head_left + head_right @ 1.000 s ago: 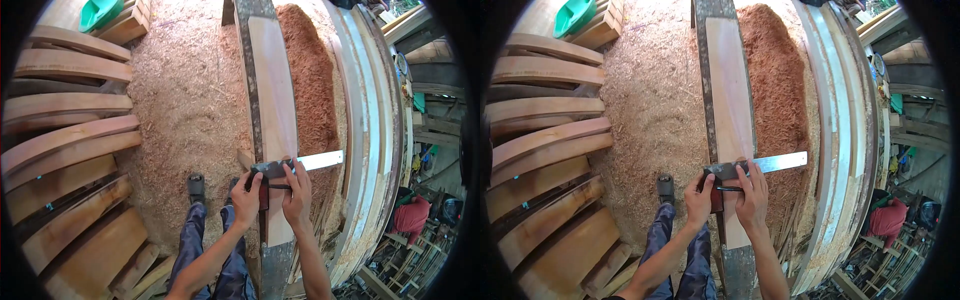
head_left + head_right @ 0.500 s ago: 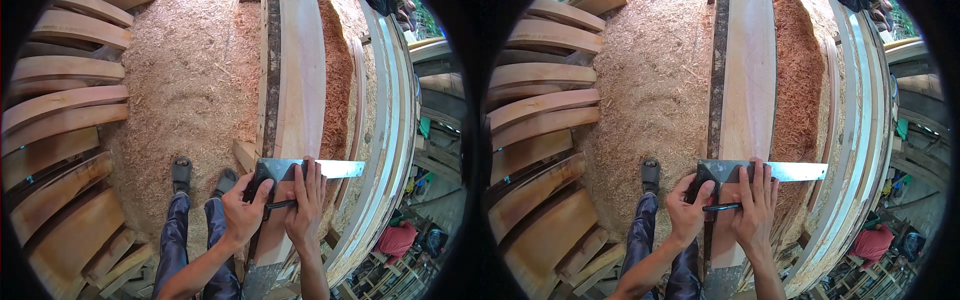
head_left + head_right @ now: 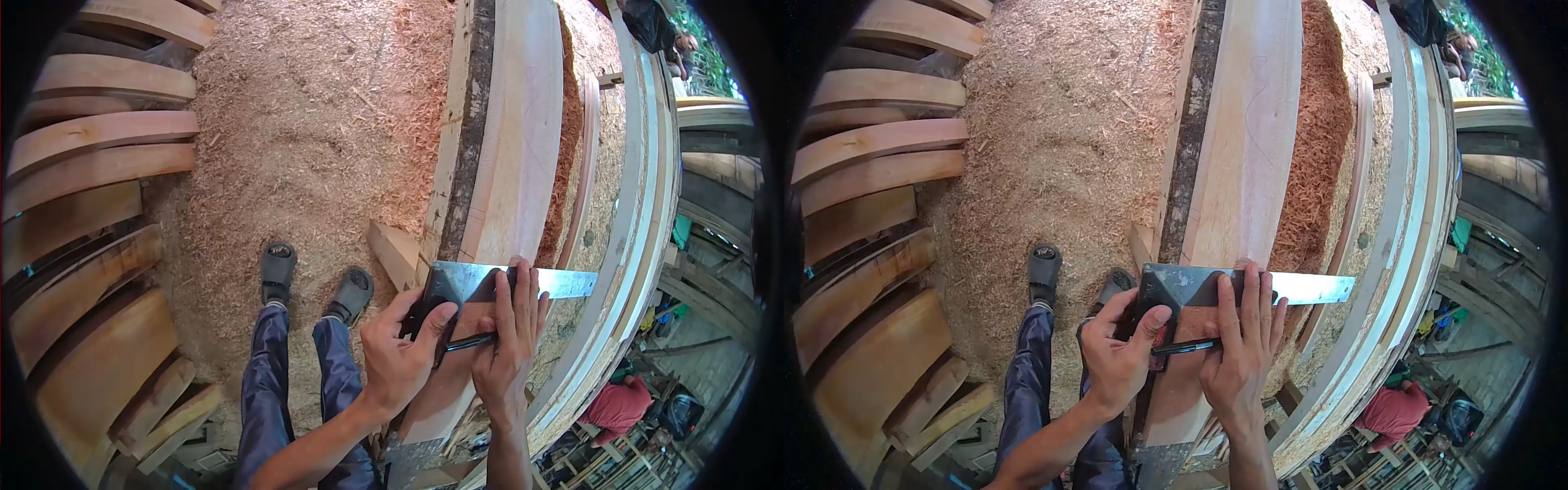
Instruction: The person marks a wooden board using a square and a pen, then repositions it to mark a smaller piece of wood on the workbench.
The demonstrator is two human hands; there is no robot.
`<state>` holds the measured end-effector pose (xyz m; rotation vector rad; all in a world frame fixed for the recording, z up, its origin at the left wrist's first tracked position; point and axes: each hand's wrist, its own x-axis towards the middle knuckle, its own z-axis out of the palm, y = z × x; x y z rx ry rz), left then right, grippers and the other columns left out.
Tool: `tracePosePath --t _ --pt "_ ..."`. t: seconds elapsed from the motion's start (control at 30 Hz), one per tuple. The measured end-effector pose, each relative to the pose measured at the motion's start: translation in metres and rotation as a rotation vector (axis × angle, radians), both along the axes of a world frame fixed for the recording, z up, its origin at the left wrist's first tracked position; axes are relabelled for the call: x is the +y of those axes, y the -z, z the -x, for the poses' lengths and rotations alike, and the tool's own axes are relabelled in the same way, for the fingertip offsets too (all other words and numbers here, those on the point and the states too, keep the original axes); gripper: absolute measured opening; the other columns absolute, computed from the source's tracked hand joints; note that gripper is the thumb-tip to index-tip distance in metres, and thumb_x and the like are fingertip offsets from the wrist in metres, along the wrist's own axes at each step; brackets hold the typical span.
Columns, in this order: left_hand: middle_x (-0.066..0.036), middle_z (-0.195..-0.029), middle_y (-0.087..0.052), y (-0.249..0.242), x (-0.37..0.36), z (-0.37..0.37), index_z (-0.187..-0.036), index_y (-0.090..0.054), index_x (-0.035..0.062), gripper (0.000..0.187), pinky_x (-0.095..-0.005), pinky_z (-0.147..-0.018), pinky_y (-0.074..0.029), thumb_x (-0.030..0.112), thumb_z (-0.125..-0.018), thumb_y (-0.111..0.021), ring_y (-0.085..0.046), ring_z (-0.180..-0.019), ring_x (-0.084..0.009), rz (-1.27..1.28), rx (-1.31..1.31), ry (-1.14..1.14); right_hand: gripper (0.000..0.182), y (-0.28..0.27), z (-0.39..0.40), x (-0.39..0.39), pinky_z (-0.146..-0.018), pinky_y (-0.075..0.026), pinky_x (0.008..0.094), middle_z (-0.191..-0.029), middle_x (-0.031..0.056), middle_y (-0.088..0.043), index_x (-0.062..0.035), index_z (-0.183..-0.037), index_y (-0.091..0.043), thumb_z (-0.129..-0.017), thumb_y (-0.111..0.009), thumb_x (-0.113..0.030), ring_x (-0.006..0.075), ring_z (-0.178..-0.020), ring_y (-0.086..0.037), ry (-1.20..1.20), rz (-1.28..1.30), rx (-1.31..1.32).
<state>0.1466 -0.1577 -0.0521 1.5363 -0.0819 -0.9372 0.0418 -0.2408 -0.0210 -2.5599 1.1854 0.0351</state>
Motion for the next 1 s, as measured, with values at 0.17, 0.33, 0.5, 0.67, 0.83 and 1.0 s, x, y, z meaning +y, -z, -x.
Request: tracePosePath --t 0.17,0.33,0.5,0.67,0.83,1.0 --pt "-0.011 -0.076 -0.068 0.0019 -0.0019 0.0020 -0.100 -0.064 -0.0050 0.031 -0.0240 -0.054 -0.048 0.021 -0.085 -0.071 -0.061 -0.066 -0.0081 0.002 -0.023 -0.014 0.048 -0.0012 -0.0008 -0.0033 -0.113 -0.012 0.0521 -0.147 0.0164 -0.035 -0.0066 -0.135 -0.049 -0.087 -0.049 -0.004 0.0340 -0.139 -0.027 -0.010 0.010 0.011" --pt "-0.012 -0.075 -0.068 0.0018 -0.0037 0.0020 -0.098 -0.064 -0.0049 0.030 -0.0244 -0.054 -0.048 0.021 -0.085 -0.071 -0.062 -0.065 -0.0099 -0.008 -0.048 -0.012 0.048 -0.0016 -0.0006 -0.0057 -0.113 -0.012 0.0517 -0.147 0.0158 -0.035 -0.0074 -0.136 -0.048 -0.088 -0.049 -0.004 0.0334 -0.139 -0.027 -0.014 0.000 0.020" --pt "-0.012 -0.075 -0.067 0.0030 -0.0047 0.0028 -0.099 -0.063 -0.0048 0.030 -0.0240 -0.055 -0.048 0.020 -0.085 -0.071 -0.061 -0.065 -0.0100 -0.012 -0.062 -0.009 0.047 -0.0036 -0.0011 -0.0069 -0.113 -0.013 0.0514 -0.147 0.0157 -0.035 -0.0081 -0.136 -0.048 -0.089 -0.049 -0.004 0.0330 -0.139 -0.028 -0.021 -0.005 0.026" --pt "-0.011 -0.075 -0.067 -0.0017 -0.0048 0.0011 -0.099 -0.063 -0.0052 0.029 -0.0237 -0.055 -0.048 0.019 -0.085 -0.071 -0.061 -0.066 -0.0090 -0.025 -0.061 -0.013 0.048 -0.0043 -0.0006 -0.0078 -0.113 -0.014 0.0513 -0.147 0.0158 -0.036 -0.0084 -0.135 -0.049 -0.088 -0.050 -0.004 0.0330 -0.139 -0.028 -0.020 -0.012 0.014" --pt "-0.005 -0.086 -0.066 -0.0036 -0.0039 -0.0007 -0.104 -0.062 -0.0049 0.030 -0.0208 -0.068 -0.047 0.017 -0.086 -0.070 -0.057 -0.077 -0.0069 -0.023 0.082 0.015 0.050 -0.0024 0.0011 -0.0100 -0.113 -0.015 0.0502 -0.146 0.0159 -0.036 -0.0090 -0.135 -0.049 -0.086 -0.051 -0.003 0.0328 -0.139 -0.029 -0.034 -0.015 -0.002" --pt "-0.007 -0.080 -0.066 0.0020 -0.0041 0.0020 -0.100 -0.062 -0.0050 0.028 -0.0222 -0.061 -0.046 0.017 -0.085 -0.071 -0.057 -0.070 -0.0072 -0.024 0.013 0.006 0.049 -0.0017 0.0012 -0.0101 -0.113 -0.015 0.0499 -0.146 0.0156 -0.036 -0.0093 -0.135 -0.049 -0.086 -0.050 -0.003 0.0323 -0.139 -0.028 -0.036 -0.010 0.002"
